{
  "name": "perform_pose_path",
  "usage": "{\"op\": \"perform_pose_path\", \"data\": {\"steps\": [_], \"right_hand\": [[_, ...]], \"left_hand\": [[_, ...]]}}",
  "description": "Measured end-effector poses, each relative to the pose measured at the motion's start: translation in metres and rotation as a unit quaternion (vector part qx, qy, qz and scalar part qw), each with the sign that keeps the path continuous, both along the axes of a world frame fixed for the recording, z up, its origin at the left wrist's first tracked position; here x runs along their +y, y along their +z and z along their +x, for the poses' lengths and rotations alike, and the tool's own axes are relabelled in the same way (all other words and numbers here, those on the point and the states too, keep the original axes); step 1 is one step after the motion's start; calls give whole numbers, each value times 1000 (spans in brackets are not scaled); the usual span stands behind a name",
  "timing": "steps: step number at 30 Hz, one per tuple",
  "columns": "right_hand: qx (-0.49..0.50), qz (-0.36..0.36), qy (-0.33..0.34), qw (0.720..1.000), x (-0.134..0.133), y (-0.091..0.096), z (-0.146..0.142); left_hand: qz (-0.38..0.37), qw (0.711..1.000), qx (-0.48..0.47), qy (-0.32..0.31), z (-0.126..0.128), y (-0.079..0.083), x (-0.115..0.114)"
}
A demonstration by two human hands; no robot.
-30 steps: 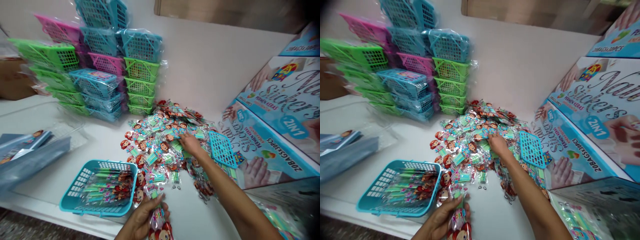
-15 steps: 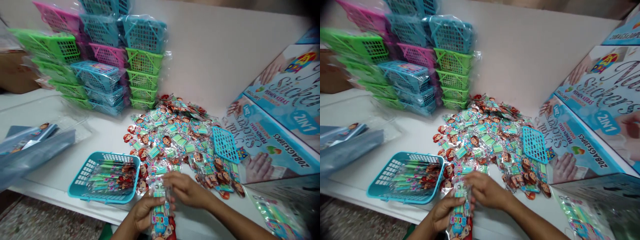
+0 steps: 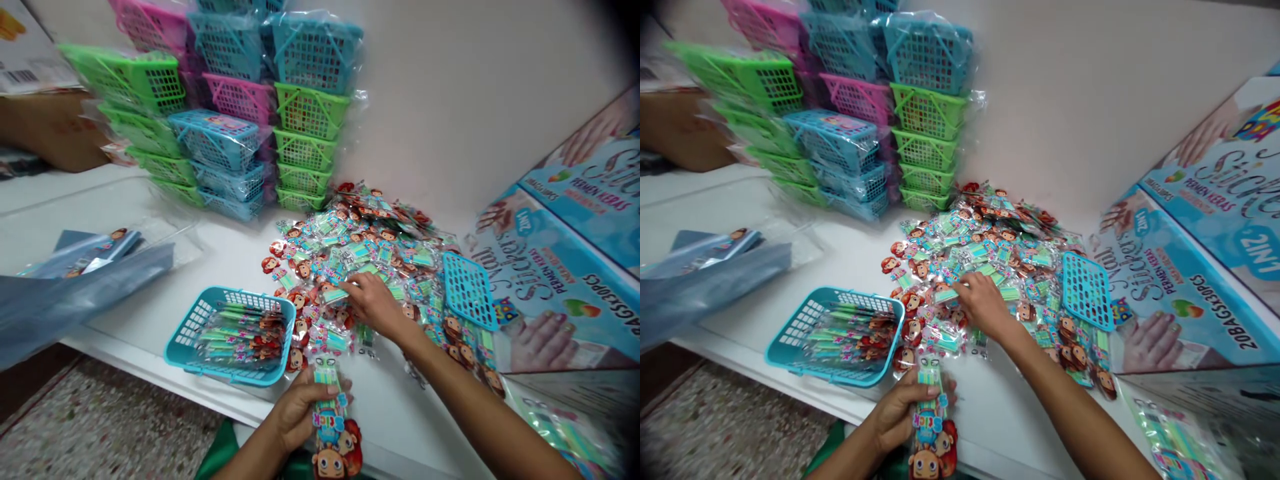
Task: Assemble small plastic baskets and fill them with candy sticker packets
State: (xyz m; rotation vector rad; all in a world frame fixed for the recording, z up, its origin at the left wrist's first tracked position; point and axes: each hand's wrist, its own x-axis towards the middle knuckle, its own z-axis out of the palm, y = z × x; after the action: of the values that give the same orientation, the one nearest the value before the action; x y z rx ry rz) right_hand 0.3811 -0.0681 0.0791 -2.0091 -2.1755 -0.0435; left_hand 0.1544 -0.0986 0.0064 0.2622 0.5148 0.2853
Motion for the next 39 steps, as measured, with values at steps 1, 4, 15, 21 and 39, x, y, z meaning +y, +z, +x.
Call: {"op": "perform_pose_path", "data": {"steps": [1, 4, 15, 21, 39], "right_hand": [[60, 6, -34, 998, -16, -1, -8], [286, -45, -126, 949, -68, -11, -43], [348, -68, -308, 883, -86, -50, -53], [479, -47, -307, 821, -64, -87, -32], [460, -118, -151, 867, -78, -15, -52]], "left_hand": [[-2, 1000, -15, 10, 1, -1, -1], [3, 998, -46, 53, 4, -4, -4], [17, 998, 5, 59, -2, 2, -3], [5, 1000, 24, 17, -7, 3, -6], [79, 997, -24, 0, -13, 7, -12]]}}
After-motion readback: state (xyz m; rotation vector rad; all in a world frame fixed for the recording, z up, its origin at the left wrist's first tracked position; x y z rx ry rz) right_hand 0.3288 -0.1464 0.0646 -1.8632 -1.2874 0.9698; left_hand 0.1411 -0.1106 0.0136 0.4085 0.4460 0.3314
